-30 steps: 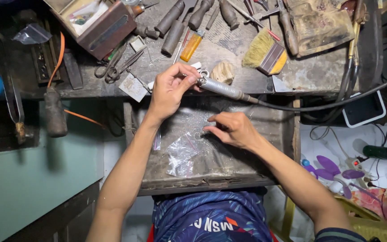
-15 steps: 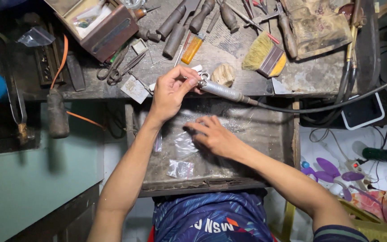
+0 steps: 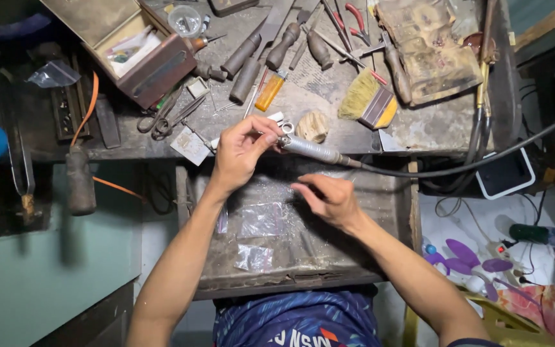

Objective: Polishing a small metal ring using a rotary tool and cleaning it with a brush and cloth.

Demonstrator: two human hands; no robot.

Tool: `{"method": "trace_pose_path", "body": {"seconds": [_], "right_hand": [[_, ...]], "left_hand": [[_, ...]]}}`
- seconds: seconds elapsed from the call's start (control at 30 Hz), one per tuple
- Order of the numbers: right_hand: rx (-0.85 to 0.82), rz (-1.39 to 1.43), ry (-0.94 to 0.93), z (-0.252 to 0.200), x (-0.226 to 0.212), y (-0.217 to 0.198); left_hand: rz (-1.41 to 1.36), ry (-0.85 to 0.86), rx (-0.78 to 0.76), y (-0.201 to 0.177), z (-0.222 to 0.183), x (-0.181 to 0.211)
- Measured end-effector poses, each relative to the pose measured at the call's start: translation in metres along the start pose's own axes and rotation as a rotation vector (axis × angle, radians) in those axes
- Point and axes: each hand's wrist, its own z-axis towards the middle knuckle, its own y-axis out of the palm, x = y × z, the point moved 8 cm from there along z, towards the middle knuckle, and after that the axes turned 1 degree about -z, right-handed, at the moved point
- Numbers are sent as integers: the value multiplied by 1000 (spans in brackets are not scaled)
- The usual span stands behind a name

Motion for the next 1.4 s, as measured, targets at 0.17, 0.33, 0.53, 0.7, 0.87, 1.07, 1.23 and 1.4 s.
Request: {"method": "trace_pose_path", "body": {"seconds": [0.17,0.33,0.53,0.7,0.87,1.07,1.23,1.4], "right_hand": [[103,-176,-8,-16,29,-17],[213,-106,-75,-19,21,-34],[401,412,-240,7,-30,-53],[444,718,3,-8,-25,-41],[559,541,-27,4,-31,-57],[219,87,-168,50,-58,-70],[112,272,-111,36,-32,-51],[208,521,-344,9,-26,-46]], "left_hand": [[41,55,-16,6,-4,6],[101,87,-105,16,-9,17],[109,105,-293,35,-10,42],[109,132,-333,45,-18,51],[102,130,-286,46,-13,52],[147,140,-186,39,-9,45],[189,102,-230,29,-7,44],[278,49,-430,26,2,81]]}}
